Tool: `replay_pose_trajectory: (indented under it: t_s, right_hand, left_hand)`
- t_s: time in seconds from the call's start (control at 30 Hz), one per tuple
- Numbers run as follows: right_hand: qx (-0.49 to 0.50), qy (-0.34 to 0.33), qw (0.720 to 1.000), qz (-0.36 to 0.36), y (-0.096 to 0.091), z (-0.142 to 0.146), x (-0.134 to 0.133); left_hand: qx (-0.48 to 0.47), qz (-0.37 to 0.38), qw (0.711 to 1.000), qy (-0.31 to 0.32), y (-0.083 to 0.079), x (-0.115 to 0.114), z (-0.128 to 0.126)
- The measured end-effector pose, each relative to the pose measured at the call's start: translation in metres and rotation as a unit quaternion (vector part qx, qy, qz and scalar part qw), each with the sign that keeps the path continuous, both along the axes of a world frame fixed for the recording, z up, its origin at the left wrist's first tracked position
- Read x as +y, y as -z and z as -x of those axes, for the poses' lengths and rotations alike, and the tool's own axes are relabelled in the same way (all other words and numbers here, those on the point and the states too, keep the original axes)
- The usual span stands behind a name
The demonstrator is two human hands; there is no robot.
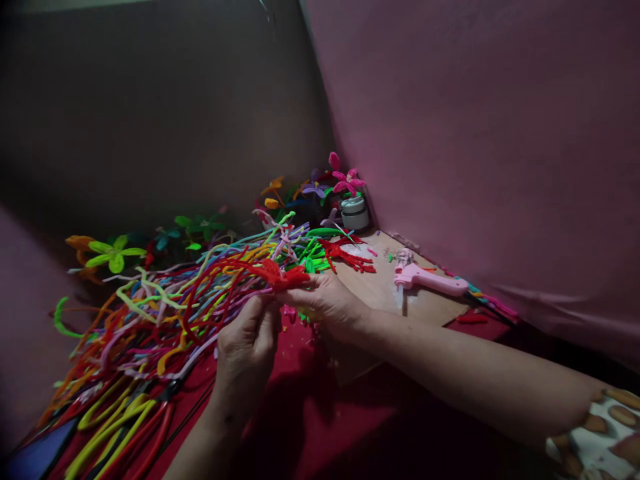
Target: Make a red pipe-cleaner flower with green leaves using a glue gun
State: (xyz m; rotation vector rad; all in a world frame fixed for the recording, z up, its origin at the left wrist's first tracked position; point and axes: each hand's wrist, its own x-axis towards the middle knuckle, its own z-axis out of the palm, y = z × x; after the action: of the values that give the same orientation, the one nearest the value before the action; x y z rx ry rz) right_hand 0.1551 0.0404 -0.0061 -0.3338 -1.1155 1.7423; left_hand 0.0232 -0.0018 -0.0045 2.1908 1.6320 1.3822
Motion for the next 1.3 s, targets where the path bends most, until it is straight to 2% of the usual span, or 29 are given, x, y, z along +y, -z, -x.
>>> replay_pose_trajectory:
  t_s: [0.07, 0.17, 0.27, 0.33, 0.5, 0.57, 0.63, 0.67, 0.7, 0.73, 0.8, 0.87, 0.9, 0.93, 0.97, 1.03, 1.1, 1.2, 1.3]
  right_hand:
    - [-0.009, -0.016, 1.0, 0.002, -0.001, -0.001, 0.0]
    - [-0.027, -0.002, 0.999, -0.025, -0.003, -0.002, -0.001]
    - [-0.041, 0.016, 0.999, -0.029, -0.004, -0.003, 0.002]
    - [-0.04, 0.008, 0.999, -0.008, -0.004, -0.003, 0.004]
    - [-0.067, -0.056, 0.991, 0.099, -0.001, -0.006, 0.005]
    - [-0.057, -0.075, 0.991, 0.098, 0.0, -0.007, 0.004]
    - [-0.04, -0.087, 0.992, 0.081, 0.002, -0.008, 0.004]
    - [-0.033, -0.087, 0.993, 0.078, 0.004, -0.008, 0.005]
    - [-0.029, -0.082, 0.993, 0.079, 0.005, -0.007, 0.005]
    - [-0.024, -0.073, 0.994, 0.081, 0.006, -0.006, 0.006]
    - [-0.013, -0.053, 0.995, 0.082, 0.009, -0.004, 0.006]
    - [0.004, -0.036, 0.997, 0.074, 0.009, -0.002, 0.005]
    - [0.016, -0.028, 0.997, 0.069, 0.009, 0.0, 0.004]
    - [0.027, -0.019, 0.997, 0.063, 0.008, 0.001, 0.003]
    - [0.037, -0.008, 0.998, 0.052, 0.007, 0.002, 0.001]
    - [0.045, 0.009, 0.999, 0.027, 0.004, 0.004, -0.003]
    - [0.043, 0.026, 0.999, 0.002, 0.001, 0.005, -0.007]
    - [0.043, 0.043, 0.998, -0.026, -0.002, 0.003, -0.007]
    - [0.032, 0.03, 0.998, -0.05, -0.003, 0.0, -0.004]
  left_hand:
    - [-0.053, 0.04, 0.998, 0.013, -0.002, 0.0, 0.0]
    - [-0.138, 0.093, 0.985, 0.048, -0.005, 0.0, 0.0]
    - [-0.245, 0.16, 0.953, 0.081, -0.01, -0.001, -0.001]
    - [-0.331, 0.22, 0.91, 0.119, -0.014, -0.002, -0.002]
    - [-0.502, 0.346, 0.757, 0.234, -0.016, -0.005, -0.004]
    - [-0.534, 0.369, 0.705, 0.286, -0.014, -0.004, -0.002]
    - [-0.538, 0.384, 0.676, 0.325, -0.012, -0.002, 0.0]
    - [-0.53, 0.391, 0.676, 0.329, -0.012, -0.001, 0.001]
    - [-0.515, 0.394, 0.691, 0.319, -0.012, 0.0, 0.001]
    - [-0.491, 0.388, 0.72, 0.299, -0.012, 0.0, 0.001]
    - [-0.415, 0.326, 0.817, 0.233, -0.013, -0.001, -0.002]
    - [-0.301, 0.212, 0.918, 0.148, -0.011, -0.002, -0.006]
    - [-0.236, 0.15, 0.954, 0.105, -0.009, -0.002, -0.007]
    - [-0.172, 0.095, 0.978, 0.064, -0.006, -0.002, -0.008]
    - [-0.111, 0.049, 0.992, 0.028, -0.003, -0.002, -0.008]
    - [-0.023, -0.013, 0.999, -0.026, 0.003, 0.0, -0.006]
    - [-0.003, -0.037, 0.999, -0.035, 0.006, 0.001, -0.003]
    - [-0.076, 0.007, 0.997, 0.001, 0.002, -0.001, -0.001]
    - [-0.213, 0.13, 0.966, 0.069, -0.007, -0.004, -0.002]
